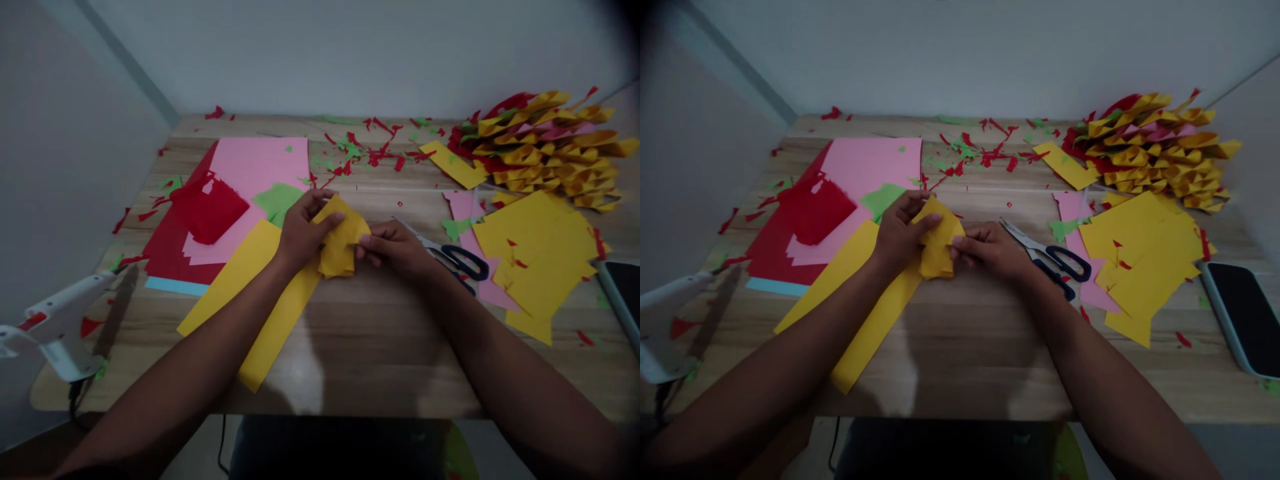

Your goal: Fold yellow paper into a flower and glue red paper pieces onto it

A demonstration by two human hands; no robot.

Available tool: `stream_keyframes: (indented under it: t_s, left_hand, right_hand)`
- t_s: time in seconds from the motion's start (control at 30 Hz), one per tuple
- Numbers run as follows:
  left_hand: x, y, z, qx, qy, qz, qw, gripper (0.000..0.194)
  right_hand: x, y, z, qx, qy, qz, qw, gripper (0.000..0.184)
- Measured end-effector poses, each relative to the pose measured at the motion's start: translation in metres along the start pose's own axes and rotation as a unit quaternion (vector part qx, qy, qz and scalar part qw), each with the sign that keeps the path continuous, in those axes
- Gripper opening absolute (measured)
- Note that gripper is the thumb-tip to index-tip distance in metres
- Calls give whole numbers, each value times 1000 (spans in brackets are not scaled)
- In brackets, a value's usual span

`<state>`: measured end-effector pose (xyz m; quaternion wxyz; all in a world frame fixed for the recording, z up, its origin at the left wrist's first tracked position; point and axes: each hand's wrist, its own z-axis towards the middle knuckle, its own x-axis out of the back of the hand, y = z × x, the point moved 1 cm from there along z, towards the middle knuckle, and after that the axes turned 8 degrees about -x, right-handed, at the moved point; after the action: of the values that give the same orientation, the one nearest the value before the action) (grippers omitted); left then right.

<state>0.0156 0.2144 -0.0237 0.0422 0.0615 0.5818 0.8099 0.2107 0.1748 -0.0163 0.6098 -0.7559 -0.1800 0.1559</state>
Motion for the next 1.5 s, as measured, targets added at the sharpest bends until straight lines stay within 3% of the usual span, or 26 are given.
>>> stream_keyframes:
  t_s: [0.07, 0.13, 0.2, 0.33, 0.47, 0.57, 0.77, 0.9, 1.0, 1.23, 1.37, 1.5]
  left_hand:
    - [2, -2, 0, -63, 63, 40, 995, 43]
    - [5, 1, -1, -119, 88, 102, 984, 38]
    - [6, 6, -4, -184, 59, 158, 968, 32]
    - [1, 16, -12, -270, -68, 237, 931, 27]
    - [-6, 18, -16, -280, -105, 300, 906, 29]
    - [-8, 19, -17, -281, -64, 338, 896, 18]
    - [-6, 17, -15, -291, -29, 354, 888, 28]
    - [-3, 16, -14, -306, -23, 347, 886, 21]
    - [-3, 17, -14, -307, -51, 334, 890, 14]
    - [-5, 22, -15, -293, -77, 276, 912, 10]
    - [-5, 20, -12, -258, -85, 223, 936, 16]
    - [-5, 17, -9, -227, -112, 163, 954, 23]
  right_hand:
    - [-3, 3, 2, 3, 45, 60, 997, 35]
    - [-7, 5, 4, 7, 74, 101, 992, 34]
    - [-10, 5, 6, 10, 79, 118, 990, 31]
    - [-13, 1, 6, 5, 85, 115, 990, 29]
    - [-14, -1, 4, 7, 99, 103, 990, 31]
    - [-16, -1, 2, 20, 69, 82, 994, 33]
    - [-27, 1, 0, 1, 26, 60, 998, 39]
    - [-33, -3, 0, 32, 80, 70, 994, 36]
    - [-36, -8, -2, 69, 153, 13, 986, 45]
    - [-36, -13, -10, 163, 271, -177, 932, 56]
    - [-28, -8, -9, 209, 274, -319, 883, 47]
    - [-20, -3, -8, 245, 269, -371, 854, 35]
